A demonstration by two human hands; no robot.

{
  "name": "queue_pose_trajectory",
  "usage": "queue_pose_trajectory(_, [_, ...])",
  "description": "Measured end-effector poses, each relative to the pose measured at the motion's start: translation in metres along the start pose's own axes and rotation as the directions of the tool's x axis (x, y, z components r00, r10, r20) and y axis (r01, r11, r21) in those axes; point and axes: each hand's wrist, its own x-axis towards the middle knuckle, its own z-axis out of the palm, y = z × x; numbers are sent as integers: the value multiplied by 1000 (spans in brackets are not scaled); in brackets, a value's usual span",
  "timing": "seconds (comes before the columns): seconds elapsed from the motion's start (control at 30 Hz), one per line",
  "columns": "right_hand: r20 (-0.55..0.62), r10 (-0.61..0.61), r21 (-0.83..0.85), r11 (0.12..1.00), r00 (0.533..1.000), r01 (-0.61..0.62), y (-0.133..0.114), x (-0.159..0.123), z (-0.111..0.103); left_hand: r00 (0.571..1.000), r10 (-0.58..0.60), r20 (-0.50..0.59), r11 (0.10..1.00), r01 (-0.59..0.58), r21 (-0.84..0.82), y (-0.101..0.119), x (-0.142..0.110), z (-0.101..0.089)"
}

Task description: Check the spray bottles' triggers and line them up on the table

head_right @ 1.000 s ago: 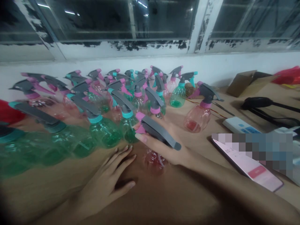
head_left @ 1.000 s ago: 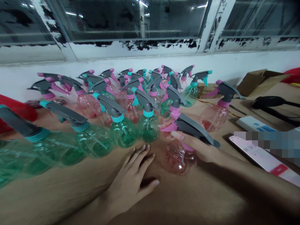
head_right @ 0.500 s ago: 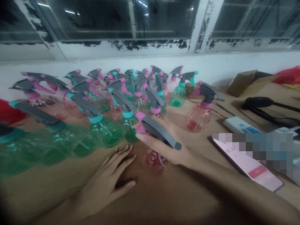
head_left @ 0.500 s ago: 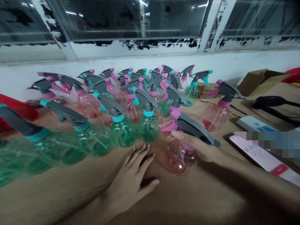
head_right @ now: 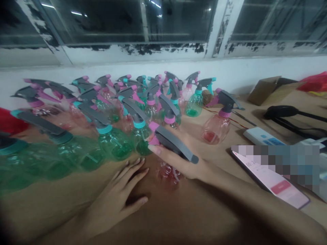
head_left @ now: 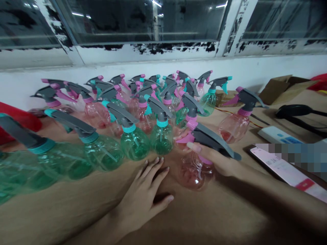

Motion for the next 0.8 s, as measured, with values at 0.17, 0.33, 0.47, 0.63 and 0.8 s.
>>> queue_pose_trajectory(0.17, [-11,-11,-43,999,1000,10,-9,8,-1,1000,9,-22,1000,-9,-13,0,0,1])
queue_pose_trajectory(0.33, [2,-41,-79,996,999,41,-8,6,-5,1000,4,-4,1000,-4,-17,0,0,0])
queue_pose_trajectory(0.47, [6,16,-83,996,1000,-15,6,-3,-10,1000,0,-8,1000,0,2,-1,0,1])
queue_pose_trajectory(0.63, [30,4,-19,1000,1000,-3,6,-4,-8,1000,4,-6,1000,-4,5,0,1,0])
queue_pose_trajectory(0.8, [3,2,3,1000,1000,-2,-1,-3,-5,1000,4,-1,1000,-4,11,0,1,-2])
